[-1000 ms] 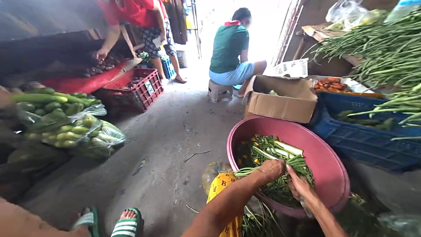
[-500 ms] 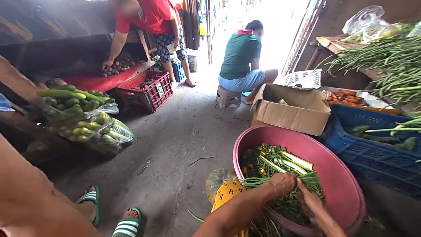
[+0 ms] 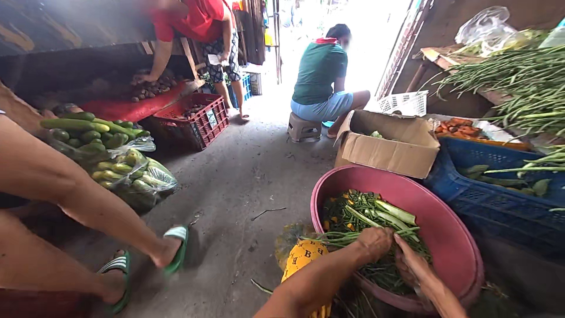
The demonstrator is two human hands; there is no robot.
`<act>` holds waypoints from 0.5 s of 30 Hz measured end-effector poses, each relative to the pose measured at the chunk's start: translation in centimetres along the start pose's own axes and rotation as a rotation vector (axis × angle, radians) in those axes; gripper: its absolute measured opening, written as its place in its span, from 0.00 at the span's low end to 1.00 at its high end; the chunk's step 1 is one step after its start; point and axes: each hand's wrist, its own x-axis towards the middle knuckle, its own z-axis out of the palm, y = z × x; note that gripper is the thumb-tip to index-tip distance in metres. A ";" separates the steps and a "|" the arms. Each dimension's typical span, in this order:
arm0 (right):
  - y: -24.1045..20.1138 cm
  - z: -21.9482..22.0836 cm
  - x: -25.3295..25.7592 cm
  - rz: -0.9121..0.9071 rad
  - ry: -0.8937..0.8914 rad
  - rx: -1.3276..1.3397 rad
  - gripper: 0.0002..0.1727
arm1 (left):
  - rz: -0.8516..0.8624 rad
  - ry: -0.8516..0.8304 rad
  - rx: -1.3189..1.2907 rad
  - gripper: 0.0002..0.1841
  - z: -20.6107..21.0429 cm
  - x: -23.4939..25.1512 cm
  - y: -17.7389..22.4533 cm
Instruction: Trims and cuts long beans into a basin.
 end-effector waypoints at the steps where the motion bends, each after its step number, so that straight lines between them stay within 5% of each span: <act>1: -0.1 -0.2 0.0 0.012 -0.007 -0.017 0.33 | 0.002 -0.008 0.001 0.20 0.0 -0.1 0.0; 12: -1.8 -2.7 0.4 -0.066 -0.032 0.417 0.32 | 0.002 0.046 -0.239 0.22 -0.9 0.3 0.0; 15: -2.0 -3.5 0.6 -0.192 0.027 0.527 0.18 | -0.006 0.118 -0.470 0.25 -1.7 0.2 -0.1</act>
